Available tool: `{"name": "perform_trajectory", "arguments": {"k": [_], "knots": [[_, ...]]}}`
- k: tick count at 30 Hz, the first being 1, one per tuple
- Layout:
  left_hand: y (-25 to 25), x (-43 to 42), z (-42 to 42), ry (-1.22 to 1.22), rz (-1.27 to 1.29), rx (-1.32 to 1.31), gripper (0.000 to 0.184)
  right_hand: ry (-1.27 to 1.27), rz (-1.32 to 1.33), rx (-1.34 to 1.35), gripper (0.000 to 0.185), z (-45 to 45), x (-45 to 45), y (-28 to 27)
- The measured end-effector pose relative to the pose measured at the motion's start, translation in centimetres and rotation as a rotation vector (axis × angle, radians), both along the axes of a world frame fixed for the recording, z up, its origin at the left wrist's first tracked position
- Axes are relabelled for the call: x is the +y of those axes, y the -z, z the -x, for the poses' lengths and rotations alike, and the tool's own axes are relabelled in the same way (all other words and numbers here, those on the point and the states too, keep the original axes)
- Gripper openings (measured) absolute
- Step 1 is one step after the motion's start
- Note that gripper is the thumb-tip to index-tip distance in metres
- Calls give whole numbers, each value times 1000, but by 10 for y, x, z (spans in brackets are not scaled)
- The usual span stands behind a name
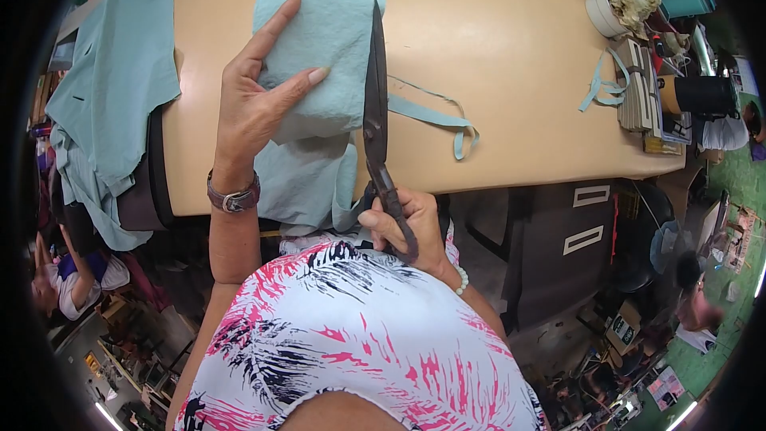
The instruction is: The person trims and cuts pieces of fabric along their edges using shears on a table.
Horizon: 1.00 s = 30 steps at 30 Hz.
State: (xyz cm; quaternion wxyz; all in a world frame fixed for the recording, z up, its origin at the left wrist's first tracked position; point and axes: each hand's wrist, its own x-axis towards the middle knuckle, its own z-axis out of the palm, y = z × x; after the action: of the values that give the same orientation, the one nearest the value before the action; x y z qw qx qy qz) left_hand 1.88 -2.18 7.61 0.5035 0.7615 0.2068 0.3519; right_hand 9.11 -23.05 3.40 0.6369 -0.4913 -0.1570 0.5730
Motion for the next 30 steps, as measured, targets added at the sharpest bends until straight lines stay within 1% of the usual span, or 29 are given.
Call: {"name": "perform_trajectory", "arguments": {"k": [3,6,11,15,20,23,30], "knots": [[-1,0,0,2,8,-2,63,-4,24,-8,18,0,-1,2],[0,-1,0,8,13,2,63,-3,111,-70,16,1,1,-5],[1,-3,2,33,43,4,65,-13,-14,18,18,0,-4,4],[1,-12,6,56,19,38,67,-3,-72,65,22,-4,-2,5],[6,-19,9,53,37,48,70,2,-63,81,22,-3,-2,7],[4,-22,10,54,118,58,70,-4,-61,86,23,-3,-2,8],[6,-19,10,62,105,55,71,8,-42,77,23,-2,-2,8]]}}
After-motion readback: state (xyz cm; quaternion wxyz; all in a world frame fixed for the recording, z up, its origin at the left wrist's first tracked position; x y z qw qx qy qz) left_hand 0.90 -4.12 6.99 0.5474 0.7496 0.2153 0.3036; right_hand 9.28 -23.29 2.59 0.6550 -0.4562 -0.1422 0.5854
